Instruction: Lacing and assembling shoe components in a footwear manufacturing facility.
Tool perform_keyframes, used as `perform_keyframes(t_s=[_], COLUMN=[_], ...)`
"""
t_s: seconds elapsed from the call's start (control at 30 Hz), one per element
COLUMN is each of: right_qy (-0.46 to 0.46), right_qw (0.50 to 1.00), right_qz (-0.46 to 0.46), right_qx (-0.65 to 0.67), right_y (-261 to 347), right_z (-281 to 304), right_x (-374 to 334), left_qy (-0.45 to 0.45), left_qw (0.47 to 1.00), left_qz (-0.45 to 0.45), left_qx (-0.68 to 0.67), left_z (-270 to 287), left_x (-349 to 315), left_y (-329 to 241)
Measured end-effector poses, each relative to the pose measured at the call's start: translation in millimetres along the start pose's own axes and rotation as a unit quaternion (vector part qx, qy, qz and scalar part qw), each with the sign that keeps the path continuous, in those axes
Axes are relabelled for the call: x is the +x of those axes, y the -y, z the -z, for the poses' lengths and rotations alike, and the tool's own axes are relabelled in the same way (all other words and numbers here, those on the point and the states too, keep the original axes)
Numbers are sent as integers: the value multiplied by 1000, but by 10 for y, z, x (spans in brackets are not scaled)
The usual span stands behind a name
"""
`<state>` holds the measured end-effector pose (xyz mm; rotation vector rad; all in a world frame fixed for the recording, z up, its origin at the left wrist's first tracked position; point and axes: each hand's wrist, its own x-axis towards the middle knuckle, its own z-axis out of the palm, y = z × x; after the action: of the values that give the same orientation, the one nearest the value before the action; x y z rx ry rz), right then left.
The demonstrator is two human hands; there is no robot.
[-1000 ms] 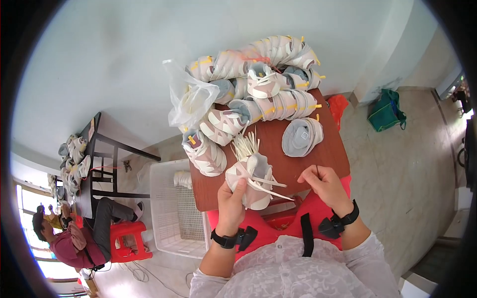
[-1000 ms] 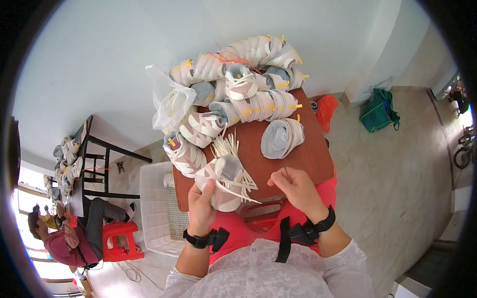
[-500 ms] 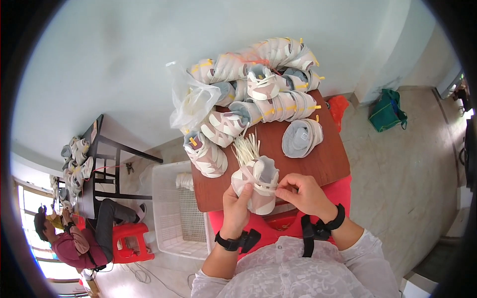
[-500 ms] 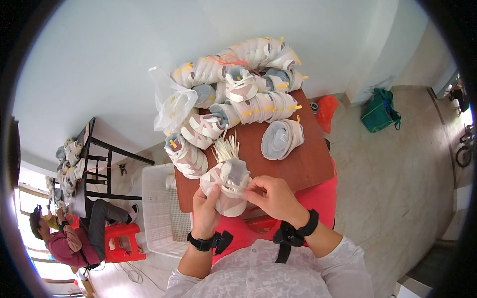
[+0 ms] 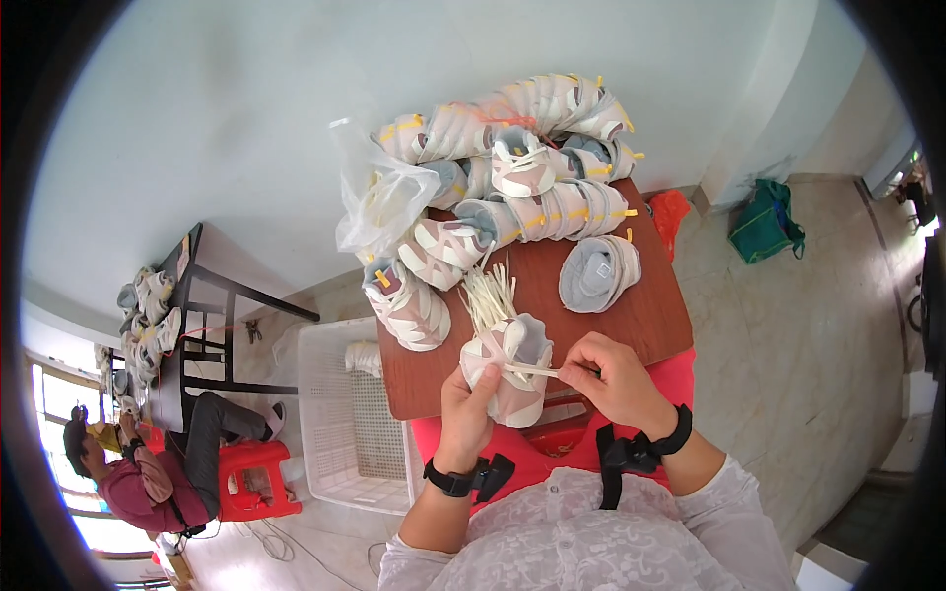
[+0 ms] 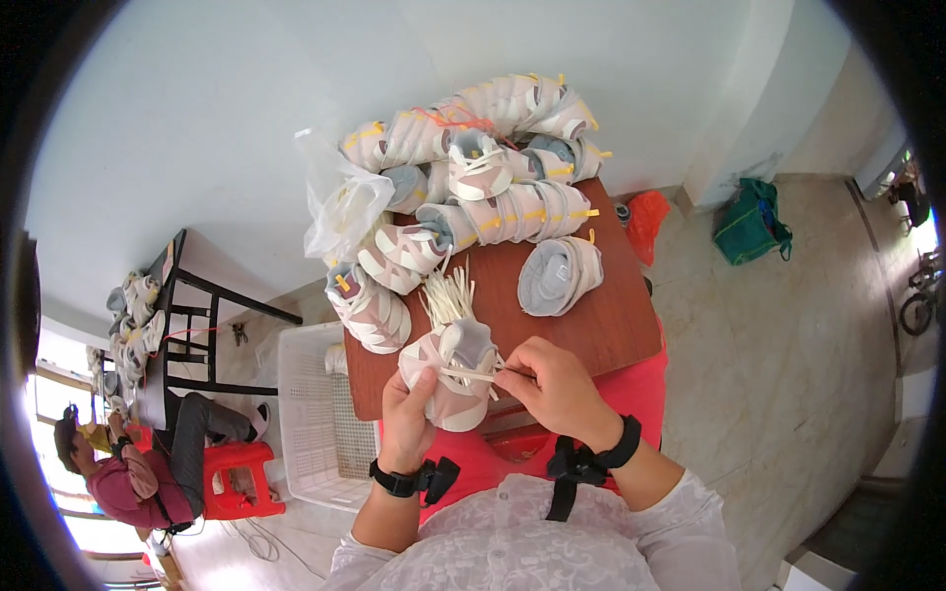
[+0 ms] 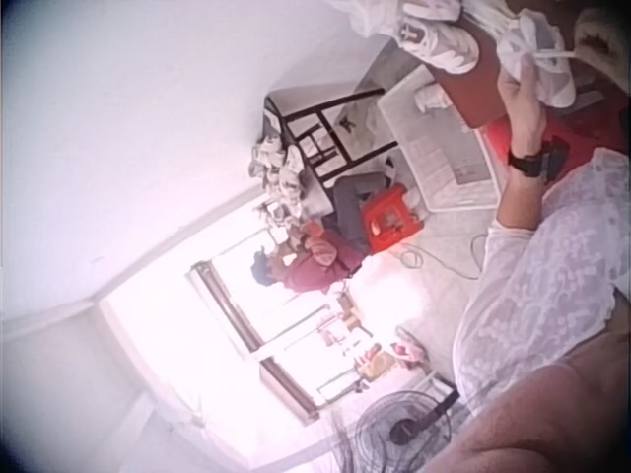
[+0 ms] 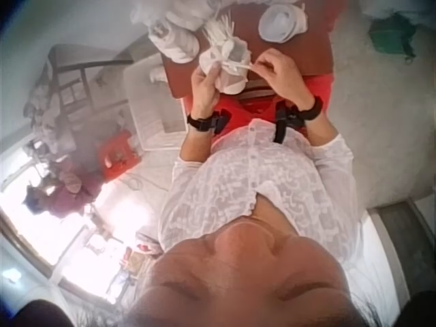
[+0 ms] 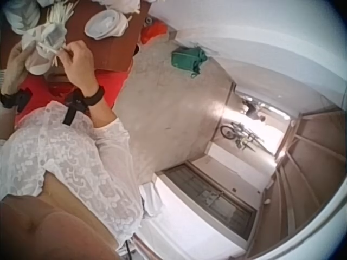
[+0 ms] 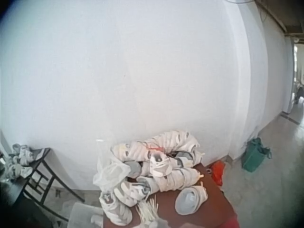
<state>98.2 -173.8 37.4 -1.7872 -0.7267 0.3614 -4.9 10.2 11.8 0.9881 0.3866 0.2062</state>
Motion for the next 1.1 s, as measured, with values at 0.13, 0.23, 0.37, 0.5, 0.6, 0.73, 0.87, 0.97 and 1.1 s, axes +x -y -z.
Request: perform_keyframes(t_s=[0.13,0.23,0.37,0.5,0.6,0.73,0.87,0.97,1.1], right_qy=[73,101,22,33,42,10,-4,24,90], right_qw=[993,993,995,995,996,999,999,994,960], right_qz=[-88,-57,-54,-50,-61,-26,-3,-74,-140], right_qx=[23,-17,86,82,54,32,38,72,224], right_y=[81,24,-67,-35,2,-32,-160,-169,16], right_z=[50,27,-66,-33,9,-70,-89,-32,53], right_x=[14,-2,-68,-68,-62,-92,-117,-150,-173], left_qy=[-3,1,15,27,26,36,44,50,53], left_qw=[1000,1000,999,999,999,995,993,990,994], left_qz=[-12,-23,-4,-6,-6,5,17,18,-3], left_qx=[10,-2,-37,-28,-48,-89,-109,-128,-94], left_z=[23,23,32,72,58,10,-4,-11,-4], left_x=[-2,-4,-14,-20,-26,-55,-76,-105,-109], left_y=[40,63,107,137,150,195,213,192,196])
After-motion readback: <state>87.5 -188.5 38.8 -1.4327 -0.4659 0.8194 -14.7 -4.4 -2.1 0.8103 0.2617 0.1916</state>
